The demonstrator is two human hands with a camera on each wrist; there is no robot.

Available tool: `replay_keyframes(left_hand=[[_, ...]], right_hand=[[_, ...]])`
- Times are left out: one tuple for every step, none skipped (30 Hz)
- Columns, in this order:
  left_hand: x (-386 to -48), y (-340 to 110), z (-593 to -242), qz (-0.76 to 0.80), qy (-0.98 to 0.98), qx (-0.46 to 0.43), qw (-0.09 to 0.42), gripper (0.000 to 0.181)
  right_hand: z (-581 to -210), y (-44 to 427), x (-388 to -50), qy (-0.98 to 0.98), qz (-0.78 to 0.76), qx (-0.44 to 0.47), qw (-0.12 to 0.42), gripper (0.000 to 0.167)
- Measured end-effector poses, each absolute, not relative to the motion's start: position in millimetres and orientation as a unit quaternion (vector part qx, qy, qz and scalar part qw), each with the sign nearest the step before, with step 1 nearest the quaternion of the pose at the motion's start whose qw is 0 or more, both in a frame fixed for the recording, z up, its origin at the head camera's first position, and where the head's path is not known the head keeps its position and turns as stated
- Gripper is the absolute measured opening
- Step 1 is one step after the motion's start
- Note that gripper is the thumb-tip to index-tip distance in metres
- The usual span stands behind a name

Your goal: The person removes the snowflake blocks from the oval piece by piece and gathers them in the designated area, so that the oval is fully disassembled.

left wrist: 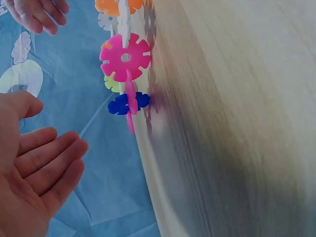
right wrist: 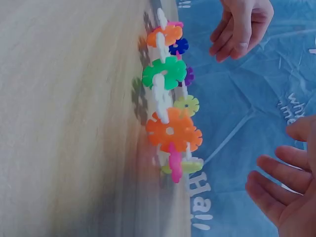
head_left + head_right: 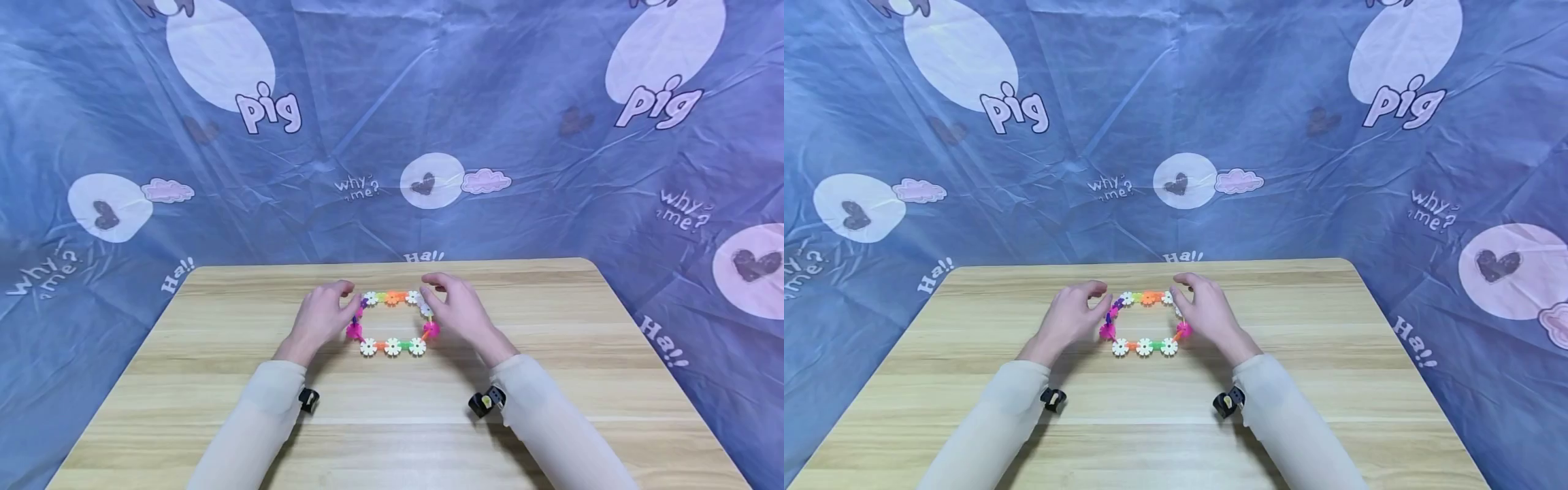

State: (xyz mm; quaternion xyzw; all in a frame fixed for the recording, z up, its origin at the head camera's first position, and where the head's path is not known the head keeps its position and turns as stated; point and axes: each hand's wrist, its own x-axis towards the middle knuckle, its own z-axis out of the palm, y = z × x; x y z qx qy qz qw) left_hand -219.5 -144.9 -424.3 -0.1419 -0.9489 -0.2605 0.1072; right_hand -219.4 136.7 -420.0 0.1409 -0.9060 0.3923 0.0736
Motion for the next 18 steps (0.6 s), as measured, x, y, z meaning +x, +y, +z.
replay_keyframes(left_hand=[[-220.3,-144.7,-424.9,-0.265,-0.948,-0.141,0.103,0.040],[-221.3,-144.2,-425.7,-0.269,-0.948,-0.141,0.097,0.040],[-222.4,-143.7,-426.5,-0.273,-0.947,-0.140,0.091,0.040],[-223.5,-143.1,-427.2,-0.278,-0.947,-0.139,0.084,0.040],[-224.5,-142.6,-427.5,-0.283,-0.946,-0.137,0.076,0.041],[-225.5,-142.1,-428.1,-0.287,-0.946,-0.136,0.068,0.042],[-226.7,-141.6,-428.5,-0.292,-0.945,-0.134,0.060,0.042],[-227.9,-141.2,-429.1,-0.295,-0.945,-0.133,0.052,0.044],[-228.9,-141.0,-429.5,-0.298,-0.944,-0.132,0.045,0.045],[-230.1,-140.8,-430.2,-0.299,-0.944,-0.131,0.037,0.045],[-231.7,-140.7,-431.5,-0.300,-0.944,-0.131,0.031,0.046],[-233.2,-140.5,-432.7,-0.301,-0.944,-0.131,0.026,0.046],[-234.7,-140.3,-434.1,-0.301,-0.944,-0.133,0.022,0.046],[-236.3,-140.3,-435.7,-0.301,-0.944,-0.134,0.019,0.047],[-237.9,-140.3,-437.5,-0.303,-0.943,-0.134,0.016,0.046],[-239.4,-140.2,-439.3,-0.305,-0.943,-0.135,0.016,0.046],[-240.8,-140.2,-441.1,-0.308,-0.942,-0.135,0.015,0.046],[-241.7,-140.1,-442.5,-0.312,-0.940,-0.134,0.013,0.046]], right_hand=[[-421.2,137.0,-220.8,-0.906,0.394,0.141,0.070,0.041],[-422.4,137.1,-222.2,-0.905,0.396,0.140,0.066,0.041],[-423.5,137.5,-223.6,-0.905,0.397,0.141,0.063,0.041],[-424.9,137.7,-225.2,-0.905,0.397,0.142,0.061,0.040],[-426.0,137.8,-226.6,-0.905,0.396,0.142,0.058,0.040],[-427.1,137.8,-228.0,-0.905,0.397,0.141,0.054,0.040],[-427.6,137.9,-229.1,-0.905,0.397,0.141,0.052,0.040],[-428.2,137.9,-230.3,-0.905,0.399,0.140,0.048,0.039],[-428.7,137.9,-231.4,-0.905,0.399,0.140,0.044,0.039],[-429.4,137.7,-232.6,-0.905,0.400,0.139,0.040,0.039],[-429.9,137.5,-233.6,-0.905,0.401,0.139,0.035,0.040],[-430.5,137.4,-234.8,-0.904,0.402,0.139,0.031,0.040],[-431.4,137.2,-236.0,-0.905,0.401,0.140,0.028,0.040],[-432.5,137.0,-237.5,-0.906,0.398,0.141,0.024,0.041],[-433.6,136.6,-238.9,-0.907,0.395,0.142,0.022,0.041],[-435.0,136.2,-240.5,-0.909,0.391,0.143,0.018,0.041],[-436.2,135.7,-242.1,-0.910,0.389,0.143,0.014,0.042],[-437.6,135.3,-243.6,-0.911,0.386,0.144,0.010,0.042]])
